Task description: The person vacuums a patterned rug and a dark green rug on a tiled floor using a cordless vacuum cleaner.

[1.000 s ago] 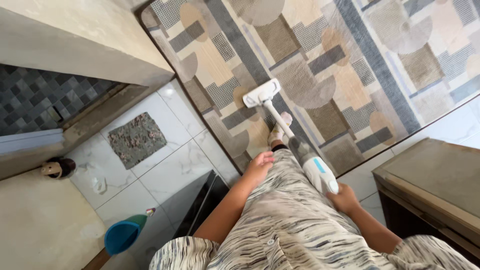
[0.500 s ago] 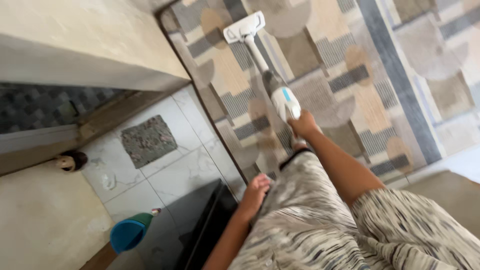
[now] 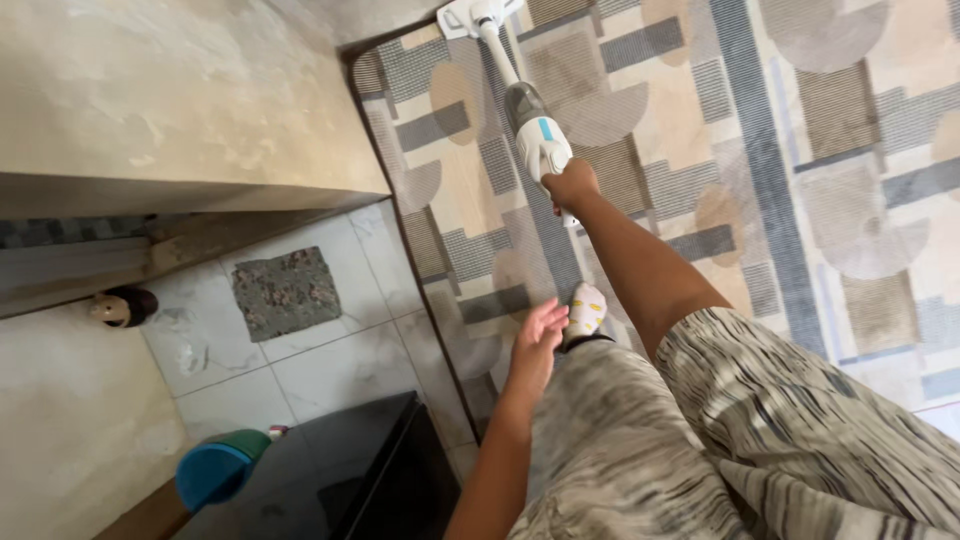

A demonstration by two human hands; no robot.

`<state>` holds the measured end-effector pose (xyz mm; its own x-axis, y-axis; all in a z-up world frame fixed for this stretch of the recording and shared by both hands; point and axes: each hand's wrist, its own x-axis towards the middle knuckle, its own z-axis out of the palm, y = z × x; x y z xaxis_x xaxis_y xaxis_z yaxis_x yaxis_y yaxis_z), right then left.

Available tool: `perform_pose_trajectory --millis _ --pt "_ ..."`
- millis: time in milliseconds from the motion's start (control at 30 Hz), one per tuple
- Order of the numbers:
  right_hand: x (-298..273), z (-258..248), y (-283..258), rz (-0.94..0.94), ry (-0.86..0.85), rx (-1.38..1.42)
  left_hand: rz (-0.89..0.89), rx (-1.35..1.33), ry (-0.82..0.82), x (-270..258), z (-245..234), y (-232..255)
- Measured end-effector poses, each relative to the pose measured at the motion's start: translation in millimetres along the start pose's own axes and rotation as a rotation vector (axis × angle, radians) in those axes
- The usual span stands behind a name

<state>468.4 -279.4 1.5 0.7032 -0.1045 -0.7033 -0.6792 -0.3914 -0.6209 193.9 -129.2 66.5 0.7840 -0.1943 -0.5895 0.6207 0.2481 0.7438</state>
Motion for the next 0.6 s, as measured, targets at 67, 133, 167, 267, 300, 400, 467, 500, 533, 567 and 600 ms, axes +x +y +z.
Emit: perform_pose_trajectory --millis 67,133,167,267,300,400,467,500,533,567,600 --pt "-9.2 -19.3 31.5 0.008 0.023 -0.125 0.068 -0.005 -0.038 -5.4 14.3 3.9" --pt "-25.5 -40.9 84.3 0.014 0.024 -0.203 0.075 0.034 -0.055 -16.9 17.8 -0.2" --pt "-39.2 -53.7 119.6 0.018 0.012 -0.224 0.046 0.071 -0.051 -23.6 10.6 -2.9" --pt "-104.9 -91.3 227.2 -0.046 0.086 -0.456 -0.04 0.038 -0.049 -55.9 -2.8 -27.0" --pt "-140.0 -99.5 262.4 0.024 0.054 -0.416 -0.065 0.006 -0.041 -64.5 -9.4 -36.7" --pt "-262.6 -126.9 366.7 0.172 0.054 -0.205 0.057 0.108 -0.122 -98.0 -23.9 -71.1" --pt "-347.8 -146.7 427.5 0.153 0.085 -0.357 -0.08 0.126 -0.087 -123.7 -23.9 -87.7" --pt "-389.1 -148.0 453.0 0.09 0.112 -0.577 -0.141 0.136 -0.07 -135.6 -18.1 -95.3" --pt "-434.7 -152.3 477.2 0.223 0.084 -0.45 -0.172 0.146 -0.087 -147.5 -9.5 -102.3" --pt "-477.9 -154.3 497.7 0.085 0.146 -0.525 -0.202 0.157 -0.103 -157.7 0.4 -108.5" --pt "-519.2 -155.9 514.5 0.259 0.109 -0.414 -0.227 0.168 -0.121 -161.5 11.1 -112.6"
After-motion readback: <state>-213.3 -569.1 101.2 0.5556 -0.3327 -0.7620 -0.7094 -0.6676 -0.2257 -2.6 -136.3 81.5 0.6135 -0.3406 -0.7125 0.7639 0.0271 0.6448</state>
